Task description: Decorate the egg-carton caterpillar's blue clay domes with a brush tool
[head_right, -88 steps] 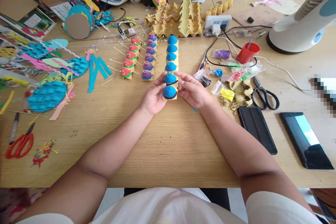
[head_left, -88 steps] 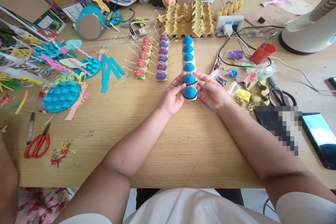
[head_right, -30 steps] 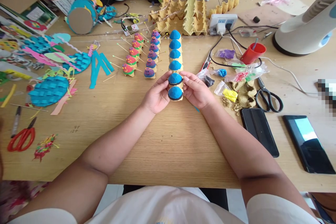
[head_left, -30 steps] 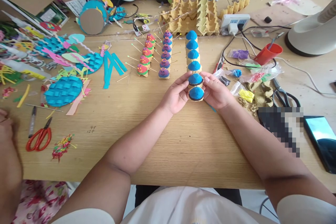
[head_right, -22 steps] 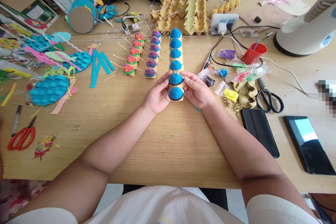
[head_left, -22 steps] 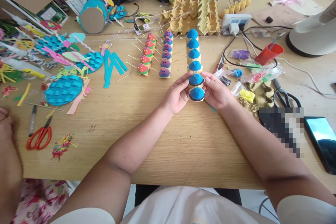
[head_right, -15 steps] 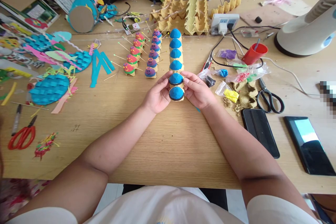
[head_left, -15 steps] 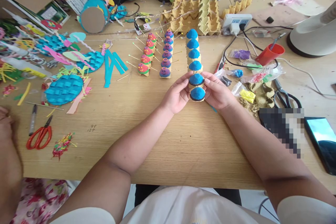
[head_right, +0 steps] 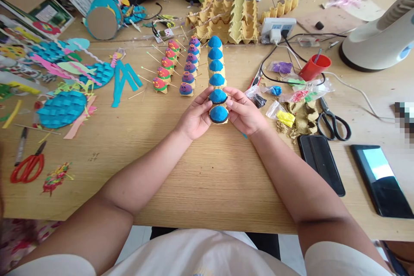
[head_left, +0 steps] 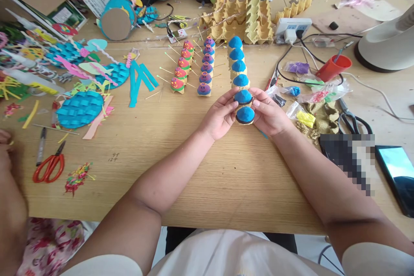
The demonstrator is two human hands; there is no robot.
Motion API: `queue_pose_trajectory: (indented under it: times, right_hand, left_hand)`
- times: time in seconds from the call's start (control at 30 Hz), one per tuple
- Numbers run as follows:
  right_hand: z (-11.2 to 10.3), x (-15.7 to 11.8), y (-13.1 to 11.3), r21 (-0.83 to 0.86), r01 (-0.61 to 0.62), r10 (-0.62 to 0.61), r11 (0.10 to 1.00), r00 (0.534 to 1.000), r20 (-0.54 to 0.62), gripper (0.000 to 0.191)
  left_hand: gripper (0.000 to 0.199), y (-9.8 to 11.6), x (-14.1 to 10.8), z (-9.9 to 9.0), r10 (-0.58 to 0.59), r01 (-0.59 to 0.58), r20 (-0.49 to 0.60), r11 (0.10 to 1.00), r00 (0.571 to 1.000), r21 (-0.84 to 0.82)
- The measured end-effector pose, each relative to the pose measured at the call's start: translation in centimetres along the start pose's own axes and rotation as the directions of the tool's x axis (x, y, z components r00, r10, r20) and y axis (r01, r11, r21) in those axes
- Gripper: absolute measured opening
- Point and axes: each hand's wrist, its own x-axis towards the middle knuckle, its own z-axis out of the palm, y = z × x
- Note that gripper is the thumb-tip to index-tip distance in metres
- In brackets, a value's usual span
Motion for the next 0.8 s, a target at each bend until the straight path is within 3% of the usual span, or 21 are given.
queue_pose_trajectory:
  times: [0.1, 0.37, 0.6, 0.8]
  right_hand:
    - [0.17, -0.05, -0.02, -0.025, 0.003, -0.003, 1.000, 1.000, 0.005, 0.053]
    - [0.10, 0.22, 0.32, -0.059, 0.053, -0.053, 0.997, 0.999, -0.009, 0.050]
    - [0.32, 0.17, 0.16, -0.043, 0.066, -0.067, 0.997, 0.997, -0.027, 0.047]
    - [0.31, 0.02, 0.14, -0.068, 0.050, -0.052, 0.996, 0.998, -0.024, 0.045]
  left_hand:
    - [0.050, -0.02, 0.00, -0.04, 0.010, -0.010, -0.010, 1.000, 1.000, -0.002]
    - [0.067, -0.14, -0.04, -0.03, -0.026, 0.026, -0.031, 1.000, 0.999, -0.007]
    - [0.039, -0.12, -0.11, -0.21, 0.024, -0.024, 0.001, 0.999, 1.000, 0.032]
    - [0.038, -0.27, 0.01, -0.12, 0.026, -0.025, -0.053, 0.999, 0.998, 0.030]
